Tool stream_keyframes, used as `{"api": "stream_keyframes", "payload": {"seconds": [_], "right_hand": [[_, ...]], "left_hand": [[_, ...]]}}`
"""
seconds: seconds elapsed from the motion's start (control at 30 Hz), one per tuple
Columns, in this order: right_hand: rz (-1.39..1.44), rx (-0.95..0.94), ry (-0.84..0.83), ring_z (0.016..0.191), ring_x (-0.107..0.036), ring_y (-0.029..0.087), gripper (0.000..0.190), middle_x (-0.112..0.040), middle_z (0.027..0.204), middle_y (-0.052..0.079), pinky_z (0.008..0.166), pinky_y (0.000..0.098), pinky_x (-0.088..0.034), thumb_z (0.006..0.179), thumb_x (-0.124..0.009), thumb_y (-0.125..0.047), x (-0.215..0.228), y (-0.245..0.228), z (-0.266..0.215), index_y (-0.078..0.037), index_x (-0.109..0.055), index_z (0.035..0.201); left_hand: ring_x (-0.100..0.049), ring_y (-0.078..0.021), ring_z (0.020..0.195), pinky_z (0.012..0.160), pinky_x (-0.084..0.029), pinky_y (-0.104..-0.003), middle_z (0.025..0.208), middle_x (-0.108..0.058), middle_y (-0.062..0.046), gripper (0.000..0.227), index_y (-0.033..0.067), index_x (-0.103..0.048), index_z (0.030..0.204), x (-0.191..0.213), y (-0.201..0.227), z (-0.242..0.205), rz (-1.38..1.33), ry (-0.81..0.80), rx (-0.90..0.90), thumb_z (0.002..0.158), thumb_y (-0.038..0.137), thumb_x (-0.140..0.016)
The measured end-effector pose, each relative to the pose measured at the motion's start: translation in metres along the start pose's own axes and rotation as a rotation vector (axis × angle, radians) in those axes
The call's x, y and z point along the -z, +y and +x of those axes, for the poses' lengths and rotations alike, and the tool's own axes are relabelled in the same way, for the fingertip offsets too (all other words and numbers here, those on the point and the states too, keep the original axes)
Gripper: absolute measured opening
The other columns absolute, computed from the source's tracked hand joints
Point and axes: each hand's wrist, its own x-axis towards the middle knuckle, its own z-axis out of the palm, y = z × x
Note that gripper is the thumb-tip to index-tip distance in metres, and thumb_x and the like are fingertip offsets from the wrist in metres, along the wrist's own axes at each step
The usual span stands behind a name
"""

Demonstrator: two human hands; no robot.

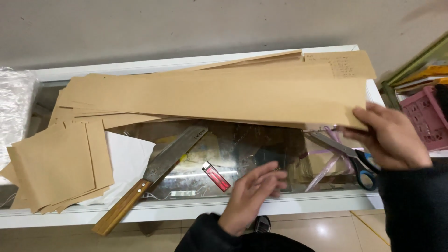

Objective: The person repeatedly folds rectangular cardboard sheets in half, uses a red lighter to burn a straight line along the fold, then uses a large cleaver to cut along the burned line. The cut pieces are stacked on the left side of the glass-topped table.

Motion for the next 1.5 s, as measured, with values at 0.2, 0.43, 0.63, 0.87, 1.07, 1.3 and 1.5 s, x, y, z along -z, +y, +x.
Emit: {"api": "stream_keyframes", "payload": {"seconds": [0.2,0.43,0.63,0.87,1.07,1.3,1.5], "right_hand": [[0.037,-0.133,0.107,0.110,-0.073,0.025,0.020,-0.077,0.138,0.017,0.083,0.0358,-0.063,0.116,-0.063,-0.010,0.072,0.059,-0.041,0.000,-0.062,0.133],[0.024,-0.146,0.211,0.111,-0.068,0.021,0.015,-0.068,0.121,0.016,0.080,0.0424,-0.063,0.122,-0.061,-0.011,0.175,0.128,-0.061,0.004,-0.061,0.123],[-0.031,-0.176,0.264,0.123,-0.059,0.019,0.030,-0.048,0.142,0.005,0.084,0.0434,-0.065,0.123,-0.063,-0.017,0.185,0.140,-0.062,0.011,-0.064,0.112],[-0.077,-0.257,0.203,0.098,-0.070,0.024,0.029,-0.081,0.123,0.019,0.083,0.0359,-0.057,0.112,-0.070,-0.010,0.100,0.121,-0.055,0.010,-0.079,0.132],[-0.236,-0.206,-0.049,0.057,-0.039,0.017,0.016,-0.045,0.065,0.005,0.053,0.0311,-0.025,0.110,-0.076,-0.015,0.056,0.118,-0.044,0.000,-0.077,0.104],[-0.190,-0.323,-0.143,0.091,-0.083,0.039,0.021,-0.086,0.107,0.028,0.088,0.0450,-0.069,0.109,-0.067,0.001,0.043,0.106,-0.034,0.017,-0.080,0.115],[-0.229,-0.372,-0.243,0.097,-0.085,0.035,0.021,-0.089,0.109,0.026,0.090,0.0441,-0.071,0.109,-0.069,-0.004,0.051,0.114,-0.025,0.012,-0.081,0.115]], "left_hand": [[-0.077,-0.0287,0.129,0.104,-0.068,-0.043,0.150,-0.075,-0.021,0.057,0.0030,-0.060,0.154,-0.011,0.008,0.051,-0.415,0.151,0.017,0.105,0.030,-0.071],[-0.075,-0.0299,0.128,0.114,-0.060,-0.043,0.144,-0.077,-0.019,0.042,-0.0030,-0.068,0.144,0.079,0.053,0.054,-0.591,0.615,-0.250,0.114,0.024,-0.056],[-0.071,-0.0225,0.147,0.127,-0.060,-0.038,0.161,-0.071,-0.005,0.058,0.0151,-0.055,0.168,0.140,0.112,0.005,-0.287,0.725,-0.502,0.110,0.015,-0.054],[-0.067,-0.0199,0.155,0.139,-0.058,-0.033,0.162,-0.068,-0.005,0.034,0.0100,-0.063,0.157,0.157,0.136,-0.016,0.279,0.836,-0.914,0.124,0.016,-0.057],[-0.057,-0.0299,0.161,0.135,-0.053,-0.042,0.182,-0.048,-0.016,0.065,0.0028,-0.038,0.179,0.082,0.052,0.006,0.799,0.571,-0.899,0.117,-0.009,-0.054],[-0.024,-0.0365,0.176,0.143,-0.018,-0.066,0.187,-0.032,-0.015,0.082,0.0163,-0.037,0.178,0.007,-0.012,0.040,1.724,-0.004,-0.842,0.102,-0.004,-0.060],[-0.032,-0.0401,0.172,0.137,-0.023,-0.068,0.183,-0.040,-0.017,0.066,0.0154,-0.051,0.170,0.006,-0.033,0.042,1.710,-0.058,-0.754,0.106,0.013,-0.064]]}}
